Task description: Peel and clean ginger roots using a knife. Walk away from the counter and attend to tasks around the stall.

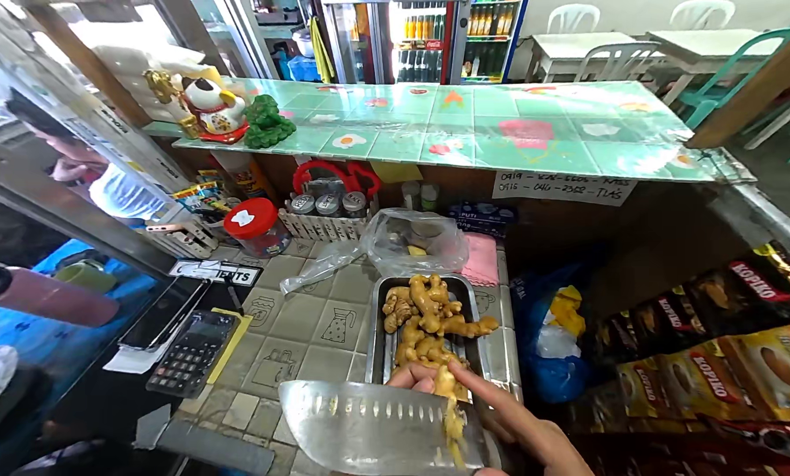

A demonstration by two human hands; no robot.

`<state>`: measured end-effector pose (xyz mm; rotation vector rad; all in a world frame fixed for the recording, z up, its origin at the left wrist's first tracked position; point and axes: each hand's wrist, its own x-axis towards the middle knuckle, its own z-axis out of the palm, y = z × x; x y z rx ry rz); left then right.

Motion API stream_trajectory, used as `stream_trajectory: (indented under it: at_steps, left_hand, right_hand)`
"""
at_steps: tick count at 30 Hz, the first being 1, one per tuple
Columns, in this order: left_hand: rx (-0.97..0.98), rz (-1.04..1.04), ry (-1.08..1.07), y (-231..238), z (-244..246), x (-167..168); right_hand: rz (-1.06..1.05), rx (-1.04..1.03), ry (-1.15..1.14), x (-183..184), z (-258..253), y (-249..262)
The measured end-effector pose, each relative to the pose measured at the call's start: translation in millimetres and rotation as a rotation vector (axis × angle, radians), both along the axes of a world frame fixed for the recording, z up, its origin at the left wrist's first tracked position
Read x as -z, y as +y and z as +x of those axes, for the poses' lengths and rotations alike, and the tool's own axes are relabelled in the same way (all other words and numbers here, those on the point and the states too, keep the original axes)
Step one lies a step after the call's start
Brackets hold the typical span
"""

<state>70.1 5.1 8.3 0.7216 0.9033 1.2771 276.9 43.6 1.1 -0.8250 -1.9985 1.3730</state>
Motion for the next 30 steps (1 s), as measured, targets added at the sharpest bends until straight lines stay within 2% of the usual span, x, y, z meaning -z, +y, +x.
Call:
stream_trajectory:
  at_steps: [4, 11, 13, 17, 20, 23, 25, 30]
  left_hand:
    - [0.026, 0.013, -0.132, -17.3, -7.6, 3.9]
    - [0.004, -0.008, -0.047, -6.0, -9.7, 17.2]
    - [-0.036, -0.043, -0.132, -15.8, -7.7, 11.0]
    - [-0.025, -0.149, -0.099, -15.6, -3.7, -4.7]
    - [-0.01, -0.207, -0.037, -9.1, -7.8, -1.1]
    - [-0.071, -0.322, 0.032, -3.4, -17.7, 10.0]
    - [-0.133, -0.372, 0.047, -0.9, -23.3, 22.5]
    - [-0.191, -0.436, 0.156, 1.5, -30.7, 38.5]
  right_hand:
    - [-0.04, -0.043, 0.095, 5.0, 1.2, 5.1]
    - [-0.095, -0.019, 0.038, 8.5, -1.5, 0.6]
    - [-0.068, -0.016, 0.053, 9.1, -1.8, 3.0]
    - [-0.007, 0.112, -0.005, 18.5, -3.4, 7.9]
    - [-0.212, 0.105, 0.042, 24.6, -2.7, 9.2]
    - [-0.468, -0.043, 0.132, 30.5, -2.9, 9.6]
    - [-0.524, -0.092, 0.155, 35.3, -2.5, 8.3]
    - [-0.726, -0.053, 0.2, 41.4, -5.8, 6.7]
